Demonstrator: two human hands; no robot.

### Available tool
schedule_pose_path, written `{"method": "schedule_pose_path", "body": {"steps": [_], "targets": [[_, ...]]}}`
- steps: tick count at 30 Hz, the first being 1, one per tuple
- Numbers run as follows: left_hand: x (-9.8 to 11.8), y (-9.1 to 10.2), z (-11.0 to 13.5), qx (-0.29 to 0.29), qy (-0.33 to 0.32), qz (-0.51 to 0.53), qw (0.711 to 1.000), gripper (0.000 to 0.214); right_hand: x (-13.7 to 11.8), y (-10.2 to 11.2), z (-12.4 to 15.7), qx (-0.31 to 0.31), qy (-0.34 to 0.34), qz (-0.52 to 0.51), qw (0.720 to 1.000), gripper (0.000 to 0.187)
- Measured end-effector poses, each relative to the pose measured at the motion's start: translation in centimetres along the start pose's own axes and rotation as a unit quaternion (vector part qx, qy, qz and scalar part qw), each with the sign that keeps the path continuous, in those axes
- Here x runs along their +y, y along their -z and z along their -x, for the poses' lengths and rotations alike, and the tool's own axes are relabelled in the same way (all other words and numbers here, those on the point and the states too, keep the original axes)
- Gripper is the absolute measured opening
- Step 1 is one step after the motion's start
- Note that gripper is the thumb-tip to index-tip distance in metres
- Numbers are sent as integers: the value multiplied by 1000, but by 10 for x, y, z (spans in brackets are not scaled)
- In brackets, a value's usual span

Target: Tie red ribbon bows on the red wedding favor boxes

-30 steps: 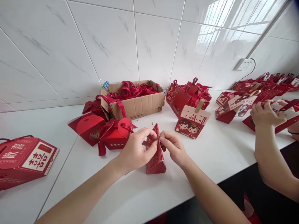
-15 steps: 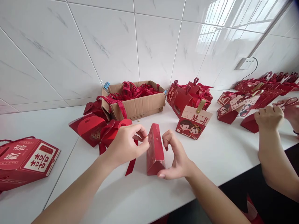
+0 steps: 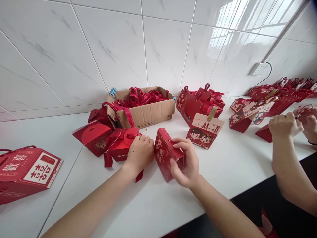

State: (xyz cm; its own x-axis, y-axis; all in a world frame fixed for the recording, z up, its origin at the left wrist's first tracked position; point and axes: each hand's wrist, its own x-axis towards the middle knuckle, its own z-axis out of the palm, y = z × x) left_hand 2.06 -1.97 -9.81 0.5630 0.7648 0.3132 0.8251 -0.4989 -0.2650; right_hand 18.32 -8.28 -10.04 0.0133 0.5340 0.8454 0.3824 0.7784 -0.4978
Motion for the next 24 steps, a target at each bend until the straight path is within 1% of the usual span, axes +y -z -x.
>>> {"method": "schedule_pose_path", "body": {"steps": [2, 5, 8, 10, 14, 15, 16, 17, 18, 20, 21, 22, 24], "targets": [[1, -1, 0, -5, -4, -10, 1000, 17, 3, 3, -2, 25, -67, -14, 997, 34], [2, 0, 1, -10, -3, -17, 1000, 21, 6, 5, -4, 56, -172, -18, 983, 26], [3, 2, 3, -10, 2, -16, 1000, 25, 7, 7, -6, 55, -267, -36, 961, 24], [4, 2, 4, -7, 7, -9, 1000, 27, 7, 8, -7, 60, -305, -60, 949, 26], [1, 4, 3, 13, 13, 22, 1000, 27, 8, 11, -8, 90, -328, -101, 935, 30], [1, 5, 2, 28, 18, 40, 999, 26, 9, 12, -7, 93, -327, -107, 934, 31], [0, 7, 2, 59, 28, 75, 995, 25, 10, 12, -7, 94, -324, -112, 935, 31], [0, 10, 2, 102, 40, 127, 986, 26, 10, 12, -6, 91, -319, -118, 936, 31], [0, 13, 3, 154, 48, 191, 968, 28, 11, 12, -5, 85, -315, -125, 937, 31], [1, 22, 4, 249, 45, 311, 916, 32, 10, 12, -4, 68, -309, -141, 938, 32], [2, 28, 6, 277, 29, 349, 895, 34, 10, 12, -3, 56, -309, -150, 938, 33], [3, 33, 7, 286, 7, 365, 886, 34, 9, 12, -3, 45, -309, -160, 936, 33], [4, 43, 9, 269, -38, 377, 885, 29, 7, 12, -2, 17, -310, -184, 933, 34]]}}
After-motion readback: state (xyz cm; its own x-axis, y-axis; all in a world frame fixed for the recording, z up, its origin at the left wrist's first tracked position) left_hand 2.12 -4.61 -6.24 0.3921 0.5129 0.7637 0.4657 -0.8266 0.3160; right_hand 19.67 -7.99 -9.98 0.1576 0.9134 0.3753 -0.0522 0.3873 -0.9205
